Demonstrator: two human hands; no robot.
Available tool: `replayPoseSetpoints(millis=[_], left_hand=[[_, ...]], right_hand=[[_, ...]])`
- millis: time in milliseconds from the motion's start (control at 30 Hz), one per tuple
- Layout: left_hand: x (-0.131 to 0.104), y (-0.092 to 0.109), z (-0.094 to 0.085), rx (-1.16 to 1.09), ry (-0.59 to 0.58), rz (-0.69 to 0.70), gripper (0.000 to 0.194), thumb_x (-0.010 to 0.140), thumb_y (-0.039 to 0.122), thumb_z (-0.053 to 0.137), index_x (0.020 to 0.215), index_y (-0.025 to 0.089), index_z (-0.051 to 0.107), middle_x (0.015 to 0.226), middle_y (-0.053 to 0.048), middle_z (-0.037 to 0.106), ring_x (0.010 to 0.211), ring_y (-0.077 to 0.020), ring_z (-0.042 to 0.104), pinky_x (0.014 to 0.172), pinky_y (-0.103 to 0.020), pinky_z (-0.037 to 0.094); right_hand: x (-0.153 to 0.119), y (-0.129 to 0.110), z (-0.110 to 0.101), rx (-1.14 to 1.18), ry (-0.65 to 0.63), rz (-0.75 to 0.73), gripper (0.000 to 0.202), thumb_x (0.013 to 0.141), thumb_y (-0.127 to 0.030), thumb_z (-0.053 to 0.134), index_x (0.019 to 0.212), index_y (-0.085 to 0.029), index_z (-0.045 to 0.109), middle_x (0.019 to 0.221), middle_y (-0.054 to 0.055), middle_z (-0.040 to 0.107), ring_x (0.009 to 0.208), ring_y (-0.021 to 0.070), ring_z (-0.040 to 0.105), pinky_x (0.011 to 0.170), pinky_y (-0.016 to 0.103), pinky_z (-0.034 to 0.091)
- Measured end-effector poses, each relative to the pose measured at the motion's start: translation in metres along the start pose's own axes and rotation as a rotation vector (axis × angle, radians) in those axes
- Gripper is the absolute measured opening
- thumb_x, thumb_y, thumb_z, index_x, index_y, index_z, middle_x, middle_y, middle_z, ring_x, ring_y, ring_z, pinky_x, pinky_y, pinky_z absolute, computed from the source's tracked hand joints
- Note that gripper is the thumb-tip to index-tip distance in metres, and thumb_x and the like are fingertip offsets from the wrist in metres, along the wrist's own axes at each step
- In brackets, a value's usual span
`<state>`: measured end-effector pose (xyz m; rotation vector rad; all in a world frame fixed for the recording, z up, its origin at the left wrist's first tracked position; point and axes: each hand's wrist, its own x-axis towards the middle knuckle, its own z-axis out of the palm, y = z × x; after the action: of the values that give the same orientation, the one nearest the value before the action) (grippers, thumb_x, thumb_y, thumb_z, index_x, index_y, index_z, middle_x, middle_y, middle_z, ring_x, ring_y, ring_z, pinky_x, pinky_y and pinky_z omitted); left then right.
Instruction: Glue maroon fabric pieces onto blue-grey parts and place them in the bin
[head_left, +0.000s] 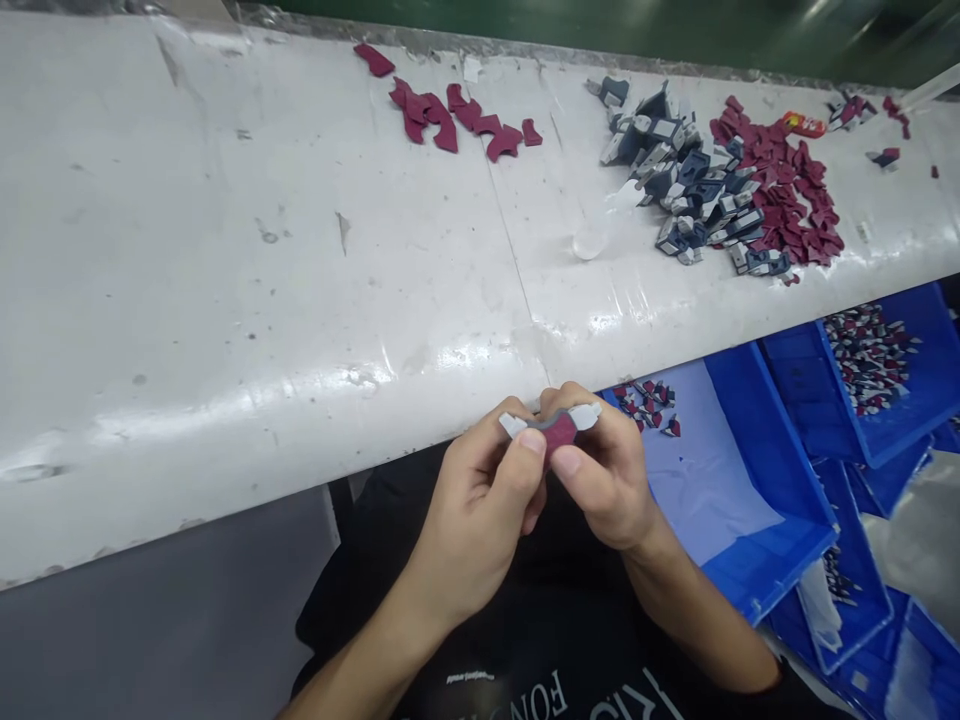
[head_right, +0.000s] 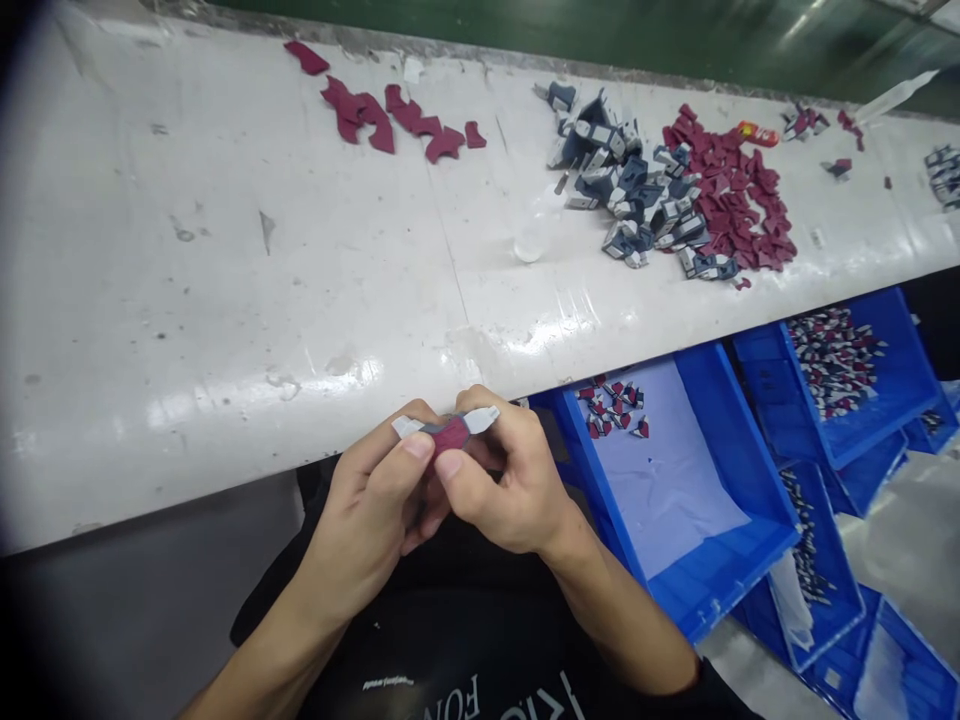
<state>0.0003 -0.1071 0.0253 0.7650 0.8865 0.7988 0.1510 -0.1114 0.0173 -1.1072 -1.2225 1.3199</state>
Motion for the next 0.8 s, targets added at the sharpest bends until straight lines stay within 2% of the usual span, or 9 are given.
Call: replayPoseSetpoints(millis=[100, 333, 433, 500, 533, 600, 633, 700, 800], left_hand=[[0.000, -0.001, 0.001, -0.004, -0.016, -0.014, 0.037, 0.109, 0.052, 0.058, 0.086, 0.024, 0.054, 0.061, 0.008, 0.051, 0.050, -0.0077, 0.047, 0.042, -0.018, 0.037], [0.001, -0.005, 0.000, 0.135, -0.016, 0.023, 0.022, 0.103, 0.042, 0.066, 0.093, 0.024, 0.061, 0.057, 0.010, 0.047, 0.043, -0.0064, 0.038, 0.039, -0.020, 0.032], [0.005, -0.003, 0.002, 0.174, -0.035, -0.048, 0.025, 0.103, 0.047, 0.066, 0.093, 0.024, 0.062, 0.059, 0.009, 0.049, 0.044, -0.0080, 0.042, 0.040, -0.020, 0.036], [0.006, 0.002, 0.003, 0.266, -0.066, -0.096, 0.025, 0.101, 0.048, 0.069, 0.096, 0.024, 0.063, 0.063, 0.007, 0.055, 0.048, -0.0097, 0.049, 0.044, -0.022, 0.043], [0.005, 0.005, 0.002, 0.326, -0.064, -0.099, 0.024, 0.099, 0.048, 0.071, 0.098, 0.024, 0.065, 0.066, 0.006, 0.059, 0.051, -0.0106, 0.053, 0.047, -0.023, 0.046], [0.003, 0.012, -0.002, 0.435, 0.037, -0.069, 0.025, 0.097, 0.048, 0.073, 0.110, 0.026, 0.070, 0.073, 0.004, 0.065, 0.057, -0.0119, 0.059, 0.052, -0.023, 0.050], [0.003, 0.016, -0.005, 0.484, 0.107, -0.053, 0.025, 0.098, 0.048, 0.072, 0.111, 0.027, 0.071, 0.075, 0.003, 0.067, 0.060, -0.0127, 0.061, 0.052, -0.023, 0.050], [0.003, 0.021, -0.013, 0.570, 0.246, 0.010, 0.021, 0.098, 0.046, 0.071, 0.110, 0.028, 0.072, 0.077, 0.002, 0.069, 0.064, -0.0141, 0.064, 0.049, -0.023, 0.046], [0.013, 0.024, -0.025, 0.663, 0.402, 0.157, 0.016, 0.095, 0.041, 0.072, 0.106, 0.029, 0.073, 0.076, 0.002, 0.069, 0.063, -0.0142, 0.064, 0.049, -0.024, 0.049]], right_hand=[[-0.001, 0.002, -0.003, 0.027, 0.011, 0.016, 0.026, 0.103, -0.034, 0.072, 0.085, -0.025, 0.057, 0.071, -0.004, 0.051, 0.061, 0.0145, 0.046, 0.055, 0.029, 0.039], [0.003, 0.003, -0.007, 0.042, 0.026, 0.051, 0.031, 0.101, -0.039, 0.073, 0.081, -0.024, 0.055, 0.072, -0.004, 0.047, 0.062, 0.0134, 0.041, 0.056, 0.029, 0.038], [-0.004, 0.005, -0.009, -0.107, 0.145, 0.027, 0.026, 0.100, -0.038, 0.074, 0.083, -0.024, 0.060, 0.073, -0.003, 0.055, 0.064, 0.0149, 0.051, 0.059, 0.030, 0.047], [-0.012, 0.008, -0.018, -0.236, 0.254, -0.067, 0.017, 0.098, -0.033, 0.076, 0.086, -0.024, 0.066, 0.081, 0.000, 0.066, 0.070, 0.0181, 0.063, 0.066, 0.034, 0.056], [-0.017, 0.011, -0.027, -0.278, 0.313, -0.121, 0.014, 0.097, -0.031, 0.075, 0.088, -0.024, 0.067, 0.089, 0.002, 0.072, 0.072, 0.0193, 0.068, 0.066, 0.035, 0.059], [-0.028, 0.019, -0.055, -0.297, 0.499, -0.152, 0.015, 0.096, -0.033, 0.075, 0.091, -0.025, 0.064, 0.100, 0.004, 0.077, 0.068, 0.0193, 0.073, 0.060, 0.035, 0.061], [-0.033, 0.025, -0.073, -0.285, 0.651, -0.106, 0.021, 0.095, -0.037, 0.077, 0.091, -0.026, 0.059, 0.098, 0.003, 0.077, 0.062, 0.0177, 0.071, 0.054, 0.033, 0.058], [-0.038, 0.039, -0.112, -0.279, 1.002, 0.108, 0.039, 0.087, -0.047, 0.085, 0.090, -0.027, 0.052, 0.087, -0.002, 0.072, 0.056, 0.0152, 0.066, 0.051, 0.030, 0.056], [-0.034, 0.067, -0.166, -0.285, 1.152, 0.313, 0.035, 0.095, -0.044, 0.085, 0.096, -0.023, 0.057, 0.077, -0.004, 0.065, 0.055, 0.0133, 0.062, 0.050, 0.026, 0.052]])
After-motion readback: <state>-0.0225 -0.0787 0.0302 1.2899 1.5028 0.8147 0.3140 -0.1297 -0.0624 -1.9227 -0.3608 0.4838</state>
